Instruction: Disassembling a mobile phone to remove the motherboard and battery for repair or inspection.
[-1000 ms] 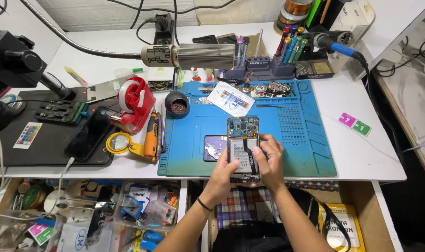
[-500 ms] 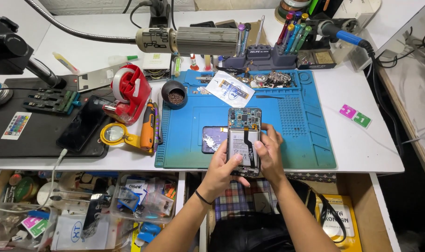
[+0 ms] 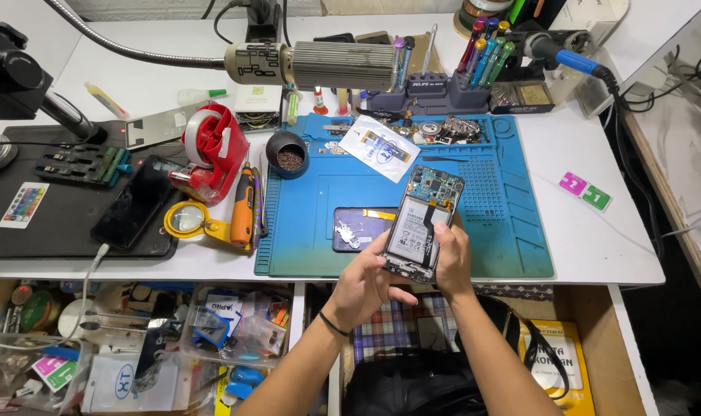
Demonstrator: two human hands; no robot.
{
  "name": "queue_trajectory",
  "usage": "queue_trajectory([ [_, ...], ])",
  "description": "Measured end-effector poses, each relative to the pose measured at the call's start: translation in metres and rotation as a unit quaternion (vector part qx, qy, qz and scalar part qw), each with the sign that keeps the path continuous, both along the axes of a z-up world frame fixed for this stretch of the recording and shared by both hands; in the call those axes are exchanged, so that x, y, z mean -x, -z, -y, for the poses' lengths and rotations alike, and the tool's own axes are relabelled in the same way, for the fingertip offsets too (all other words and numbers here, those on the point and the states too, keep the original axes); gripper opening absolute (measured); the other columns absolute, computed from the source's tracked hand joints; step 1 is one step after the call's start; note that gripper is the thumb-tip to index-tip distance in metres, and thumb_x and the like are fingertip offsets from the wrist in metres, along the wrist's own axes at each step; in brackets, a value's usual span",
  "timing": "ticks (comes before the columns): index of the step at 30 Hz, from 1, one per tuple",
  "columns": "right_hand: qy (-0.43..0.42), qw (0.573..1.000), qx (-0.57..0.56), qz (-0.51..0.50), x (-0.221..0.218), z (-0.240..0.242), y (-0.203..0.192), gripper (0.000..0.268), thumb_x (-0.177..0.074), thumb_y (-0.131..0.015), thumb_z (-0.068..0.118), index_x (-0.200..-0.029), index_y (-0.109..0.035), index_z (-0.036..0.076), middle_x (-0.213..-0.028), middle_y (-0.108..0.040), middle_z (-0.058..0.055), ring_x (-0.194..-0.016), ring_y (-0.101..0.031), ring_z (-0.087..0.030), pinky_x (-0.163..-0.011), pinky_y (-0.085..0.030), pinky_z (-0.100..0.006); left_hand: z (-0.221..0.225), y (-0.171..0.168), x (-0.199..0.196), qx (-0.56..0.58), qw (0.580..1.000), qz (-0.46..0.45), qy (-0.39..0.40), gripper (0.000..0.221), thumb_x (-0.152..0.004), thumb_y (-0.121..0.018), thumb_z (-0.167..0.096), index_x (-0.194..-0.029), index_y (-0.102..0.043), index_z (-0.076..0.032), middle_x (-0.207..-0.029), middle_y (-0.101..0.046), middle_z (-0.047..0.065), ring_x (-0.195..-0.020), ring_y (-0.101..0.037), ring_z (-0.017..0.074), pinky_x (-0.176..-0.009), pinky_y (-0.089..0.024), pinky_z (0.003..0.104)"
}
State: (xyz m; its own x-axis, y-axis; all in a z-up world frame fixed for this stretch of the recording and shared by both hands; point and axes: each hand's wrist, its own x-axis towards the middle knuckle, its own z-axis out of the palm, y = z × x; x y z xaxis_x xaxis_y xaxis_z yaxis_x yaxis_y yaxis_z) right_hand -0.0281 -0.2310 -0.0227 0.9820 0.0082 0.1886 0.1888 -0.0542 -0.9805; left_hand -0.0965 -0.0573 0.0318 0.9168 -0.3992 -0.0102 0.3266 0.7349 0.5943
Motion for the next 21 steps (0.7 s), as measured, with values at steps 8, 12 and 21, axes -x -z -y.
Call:
queue_trajectory([
  [8, 0.101, 0.994, 0.024, 0.028, 0.011, -0.009, -0.026, 0.053, -0.102, -0.040, 0.048, -0.082, -0.064, 0.006, -0.073, -0.057, -0.014, -0.068, -0.058, -0.026, -0.069, -0.048, -0.040, 0.004, 0.005, 0.001, 0.056, 0.998, 0.028, -0.001, 0.085, -0.085, -0.046, 0.002, -0.164, -0.015, -0.003, -0.140, -0.051, 0.032, -0.117, -0.063, 0.0464, -0.076, -0.069, 0.045],
  [12, 0.151, 0.985, 0.055, 0.057, 0.010, -0.007, -0.022, 0.055, -0.107, -0.034, 0.047, -0.087, -0.064, 0.005, -0.074, -0.057, -0.017, -0.070, -0.059, -0.031, -0.071, -0.048, -0.042, 0.014, -0.002, 0.011, 0.013, 0.998, 0.048, -0.037, 0.103, -0.085, -0.068, 0.001, -0.167, -0.007, -0.012, -0.140, -0.051, 0.030, -0.120, -0.063, 0.0422, -0.076, -0.068, 0.044],
  [21, 0.267, 0.936, 0.158, 0.166, 0.009, -0.007, 0.017, 0.046, -0.114, -0.035, 0.024, -0.086, -0.062, 0.000, -0.070, -0.050, -0.025, -0.072, -0.054, -0.048, -0.077, -0.043, -0.050, 0.024, -0.018, 0.019, -0.034, 0.993, 0.043, -0.101, 0.100, -0.086, -0.069, 0.007, -0.167, -0.015, -0.016, -0.087, -0.037, -0.003, -0.074, -0.057, 0.0099, -0.068, -0.070, 0.042],
])
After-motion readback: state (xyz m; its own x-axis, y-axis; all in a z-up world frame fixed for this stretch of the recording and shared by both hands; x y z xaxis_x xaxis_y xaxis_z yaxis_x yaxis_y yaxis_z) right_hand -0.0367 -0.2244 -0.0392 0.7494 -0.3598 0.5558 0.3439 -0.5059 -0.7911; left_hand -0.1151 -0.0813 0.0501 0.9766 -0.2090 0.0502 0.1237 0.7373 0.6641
